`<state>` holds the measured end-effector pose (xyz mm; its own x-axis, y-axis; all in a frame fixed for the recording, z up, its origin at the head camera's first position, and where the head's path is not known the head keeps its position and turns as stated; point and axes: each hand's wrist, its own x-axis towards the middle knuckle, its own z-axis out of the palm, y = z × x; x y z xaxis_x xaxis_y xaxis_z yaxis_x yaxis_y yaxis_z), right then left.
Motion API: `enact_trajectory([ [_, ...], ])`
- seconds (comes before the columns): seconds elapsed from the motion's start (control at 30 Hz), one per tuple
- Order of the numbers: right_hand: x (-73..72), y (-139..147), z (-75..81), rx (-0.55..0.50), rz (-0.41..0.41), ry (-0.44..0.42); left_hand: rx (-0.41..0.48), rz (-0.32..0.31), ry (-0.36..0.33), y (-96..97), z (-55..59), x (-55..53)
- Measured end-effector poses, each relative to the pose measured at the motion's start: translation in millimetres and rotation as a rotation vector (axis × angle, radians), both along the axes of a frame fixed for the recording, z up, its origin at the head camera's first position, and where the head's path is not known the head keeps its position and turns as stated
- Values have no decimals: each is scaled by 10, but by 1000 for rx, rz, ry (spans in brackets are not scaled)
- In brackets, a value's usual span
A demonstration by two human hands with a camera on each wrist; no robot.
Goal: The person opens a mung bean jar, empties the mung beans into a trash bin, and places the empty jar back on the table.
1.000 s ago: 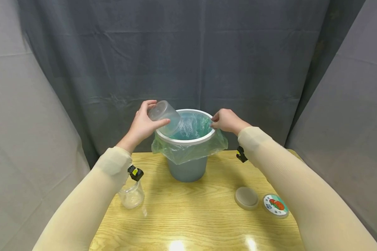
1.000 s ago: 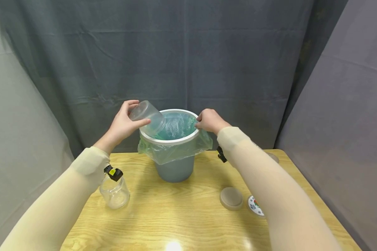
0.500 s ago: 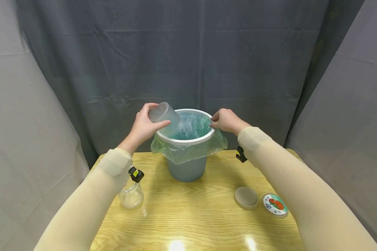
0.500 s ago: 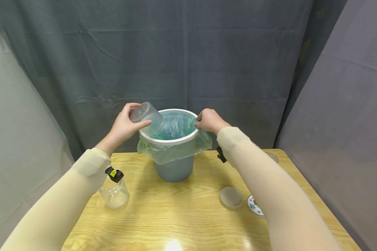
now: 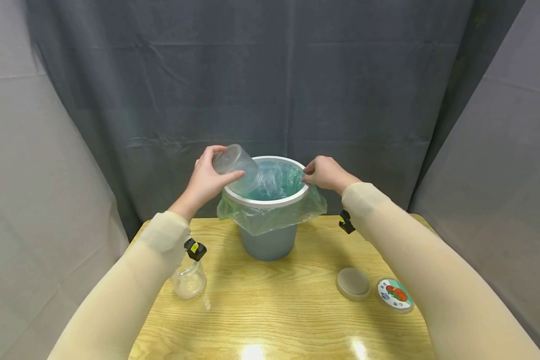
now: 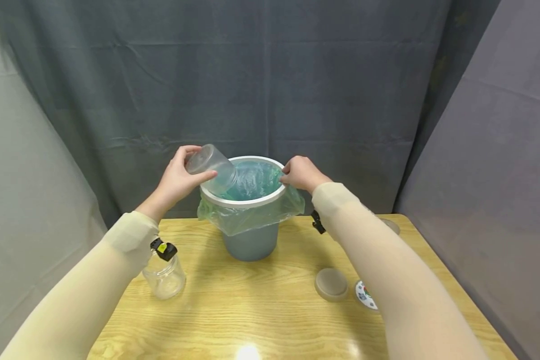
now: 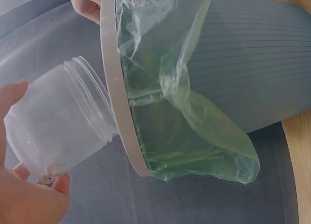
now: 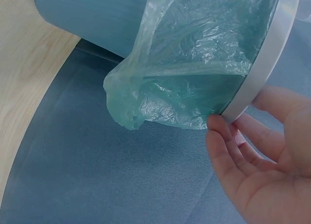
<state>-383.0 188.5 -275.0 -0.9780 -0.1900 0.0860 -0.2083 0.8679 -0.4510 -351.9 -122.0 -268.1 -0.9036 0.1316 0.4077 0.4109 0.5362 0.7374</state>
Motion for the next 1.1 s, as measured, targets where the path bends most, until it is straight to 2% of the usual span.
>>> enact_trajectory([
  [0.3,-5,10,-9,10,7,14,18,-25,11,-21,-31,-16],
  [0.67,-35,37,-34,5,-4,12,64,-44,-59,-6,-76,-7],
  [0.87,-33,45,-40,-1,-3,21,48,-69,-65,1,-110,-8],
  [1.1,-30,44,-56,-19,-11,17,45,-73,-107,4,-174,-14],
])
